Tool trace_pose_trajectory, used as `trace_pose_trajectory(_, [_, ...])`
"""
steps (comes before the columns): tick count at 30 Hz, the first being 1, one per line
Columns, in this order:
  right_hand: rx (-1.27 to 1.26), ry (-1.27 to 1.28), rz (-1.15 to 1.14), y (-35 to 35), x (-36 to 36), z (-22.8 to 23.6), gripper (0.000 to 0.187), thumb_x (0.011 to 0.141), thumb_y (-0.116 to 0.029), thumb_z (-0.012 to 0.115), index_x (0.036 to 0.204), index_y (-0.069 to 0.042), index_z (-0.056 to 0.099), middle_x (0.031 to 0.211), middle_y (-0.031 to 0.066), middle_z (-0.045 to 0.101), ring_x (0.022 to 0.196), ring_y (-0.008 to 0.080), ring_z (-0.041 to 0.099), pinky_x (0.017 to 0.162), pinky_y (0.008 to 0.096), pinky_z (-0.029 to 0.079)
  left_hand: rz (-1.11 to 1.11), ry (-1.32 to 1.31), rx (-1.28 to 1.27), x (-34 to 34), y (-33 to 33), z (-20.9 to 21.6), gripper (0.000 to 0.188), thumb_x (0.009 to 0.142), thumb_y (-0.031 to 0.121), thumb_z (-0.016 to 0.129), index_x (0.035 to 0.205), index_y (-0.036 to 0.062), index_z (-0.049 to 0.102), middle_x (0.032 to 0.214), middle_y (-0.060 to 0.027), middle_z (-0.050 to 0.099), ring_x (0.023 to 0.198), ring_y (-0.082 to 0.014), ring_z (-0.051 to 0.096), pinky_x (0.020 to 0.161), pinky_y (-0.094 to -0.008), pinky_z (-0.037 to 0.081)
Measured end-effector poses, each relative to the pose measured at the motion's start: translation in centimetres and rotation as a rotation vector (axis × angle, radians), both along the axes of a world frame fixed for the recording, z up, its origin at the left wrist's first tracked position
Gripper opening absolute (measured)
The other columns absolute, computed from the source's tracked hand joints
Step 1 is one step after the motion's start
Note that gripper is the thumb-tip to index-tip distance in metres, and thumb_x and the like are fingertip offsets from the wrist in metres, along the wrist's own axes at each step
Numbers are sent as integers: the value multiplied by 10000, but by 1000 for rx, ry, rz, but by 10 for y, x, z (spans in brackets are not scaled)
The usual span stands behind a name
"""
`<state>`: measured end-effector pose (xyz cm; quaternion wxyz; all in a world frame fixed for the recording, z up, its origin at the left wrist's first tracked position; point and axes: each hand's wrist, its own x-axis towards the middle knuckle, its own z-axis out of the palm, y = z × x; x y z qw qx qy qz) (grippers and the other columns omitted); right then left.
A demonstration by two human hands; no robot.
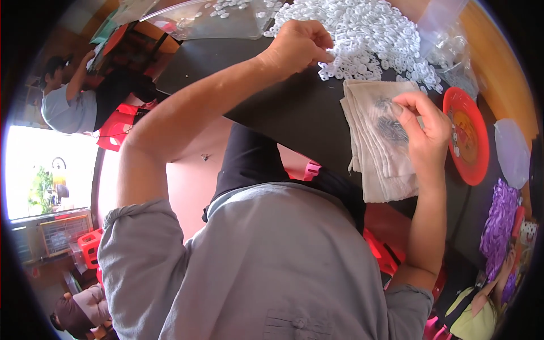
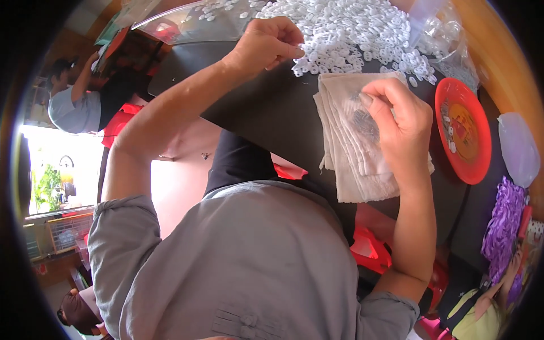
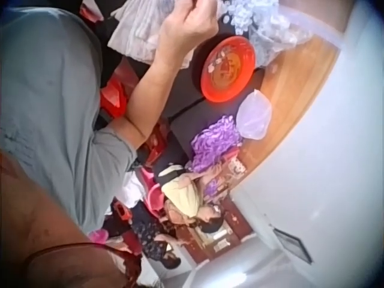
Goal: Cleaning small white plastic parts individually using a white cloth.
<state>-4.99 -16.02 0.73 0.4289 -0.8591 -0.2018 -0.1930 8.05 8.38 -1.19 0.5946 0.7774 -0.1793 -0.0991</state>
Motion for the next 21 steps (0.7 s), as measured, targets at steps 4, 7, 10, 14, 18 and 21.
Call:
trace_pose_trajectory(4, [132, 115, -33, -1, 2, -4, 73, 889, -19, 610, 945, 26, 623, 842, 2, 615, 765, 72, 562, 707, 213, 453, -86, 269, -366, -44, -39, 16, 143, 805, -1, 674, 933, -59, 650, 721, -73, 609, 491, -122, 530, 432, -251, 398])
trace_pose_trajectory(7, [246, 133, -80, 0, 6, -7, 91, 919, -56, 608, 965, 20, 625, 875, 0, 610, 775, 65, 553, 729, 199, 442, -119, 381, -480, -60, -58, 17, 110, 815, -16, 657, 910, -69, 638, 743, -97, 624, 560, -147, 584, 455, -268, 446])
trace_pose_trajectory(10, [296, 133, -104, -2, 9, -12, 91, 921, -60, 608, 966, 16, 629, 873, -3, 610, 778, 66, 553, 730, 203, 446, -96, 441, -577, -65, -72, 10, 101, 822, -15, 655, 904, -68, 628, 756, -106, 632, 582, -151, 597, 457, -271, 452])
trace_pose_trajectory(14, [272, 126, -113, -2, 9, -10, 89, 923, -63, 609, 966, 11, 632, 874, -4, 612, 782, 67, 554, 732, 205, 448, -76, 464, -610, -68, -82, 5, 115, 839, 7, 664, 909, -70, 617, 769, -113, 633, 601, -156, 607, 461, -274, 464])
trace_pose_trajectory(18, [204, 97, -154, -3, 10, -10, 73, 924, -54, 603, 954, 8, 627, 863, -4, 608, 777, 67, 552, 730, 205, 448, -66, 432, -615, -71, -84, 4, 123, 843, 11, 665, 915, -72, 611, 772, -109, 629, 598, -154, 606, 460, -270, 464])
trace_pose_trajectory(21, [167, 73, -159, -2, 10, -10, 64, 924, -49, 599, 939, 9, 621, 849, -4, 603, 771, 65, 545, 723, 204, 444, -58, 416, -621, -72, -84, 3, 108, 848, 13, 658, 904, -65, 608, 770, -102, 626, 594, -149, 602, 454, -266, 459])
